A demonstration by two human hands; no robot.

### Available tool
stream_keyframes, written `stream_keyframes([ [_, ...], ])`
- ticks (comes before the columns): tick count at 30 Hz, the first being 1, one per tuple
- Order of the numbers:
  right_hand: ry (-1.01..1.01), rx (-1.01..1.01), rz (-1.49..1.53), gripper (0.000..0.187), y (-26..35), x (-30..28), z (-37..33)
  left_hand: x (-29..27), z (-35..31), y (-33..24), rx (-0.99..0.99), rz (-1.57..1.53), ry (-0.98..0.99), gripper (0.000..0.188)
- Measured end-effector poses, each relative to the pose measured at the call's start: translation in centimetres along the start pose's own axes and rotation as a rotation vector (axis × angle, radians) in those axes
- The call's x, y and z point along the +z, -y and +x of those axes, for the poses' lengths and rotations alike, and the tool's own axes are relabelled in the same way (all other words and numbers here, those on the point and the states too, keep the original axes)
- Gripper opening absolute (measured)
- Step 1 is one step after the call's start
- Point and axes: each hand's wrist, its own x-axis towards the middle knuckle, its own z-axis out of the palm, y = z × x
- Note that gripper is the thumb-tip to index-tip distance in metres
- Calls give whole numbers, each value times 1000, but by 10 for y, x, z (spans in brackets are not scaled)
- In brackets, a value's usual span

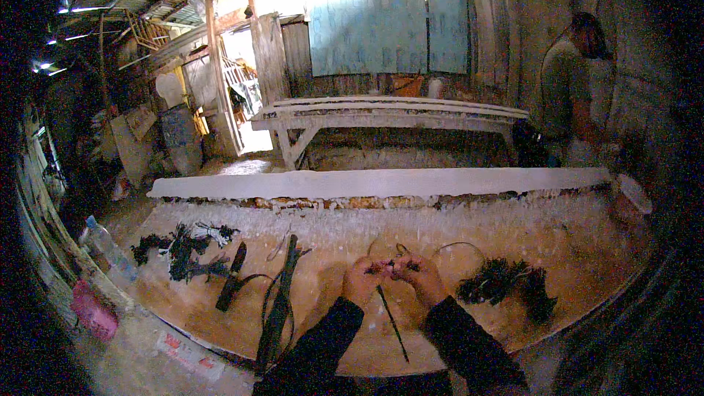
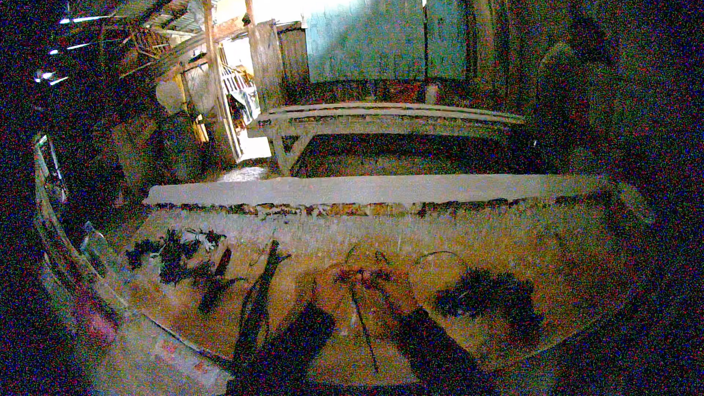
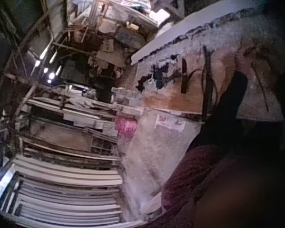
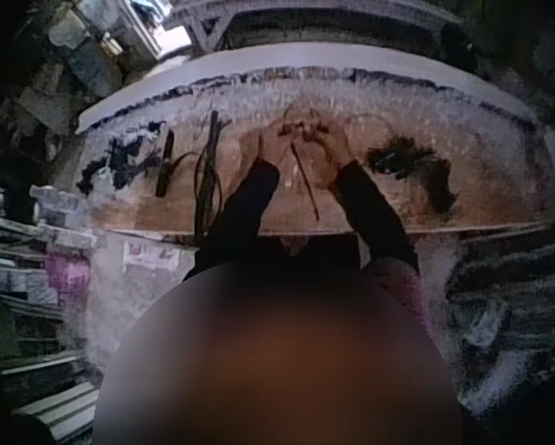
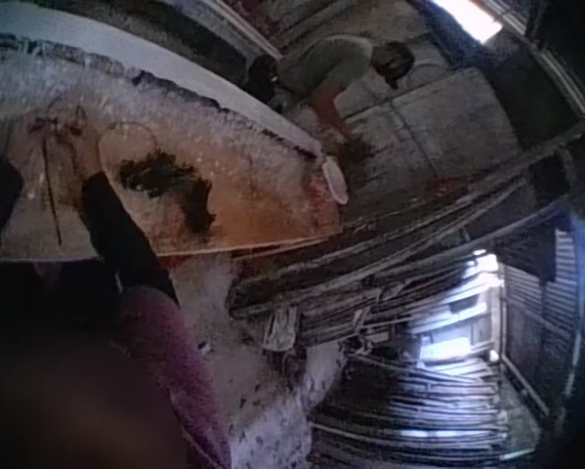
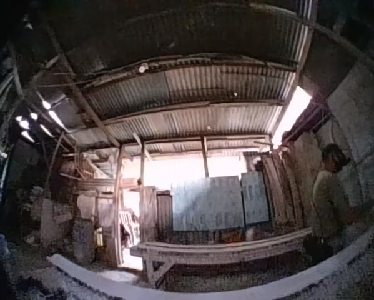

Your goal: The person ties black cables into bundles using a thin wire or tie, working at a wooden table. A coworker wipes a long white board in the background. The person handles the cables one at a time and places the tied bundles on the table.

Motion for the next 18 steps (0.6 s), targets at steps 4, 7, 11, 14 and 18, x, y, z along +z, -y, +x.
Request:
stream_keyframes([
  [4,12,20,-68,18,-4,-6,3,-1,-2,-1,17,-7,25,19],
  [7,11,27,-18,18,-8,-7,4,-2,-1,2,68,-160,43,19],
  [11,-38,51,-29,16,-7,-7,4,1,1,8,42,-145,45,20],
  [14,27,-3,20,14,-6,-7,3,4,3,11,51,-135,36,18],
  [18,5,31,-10,11,-9,-7,3,7,-1,11,40,-50,-22,15],
])
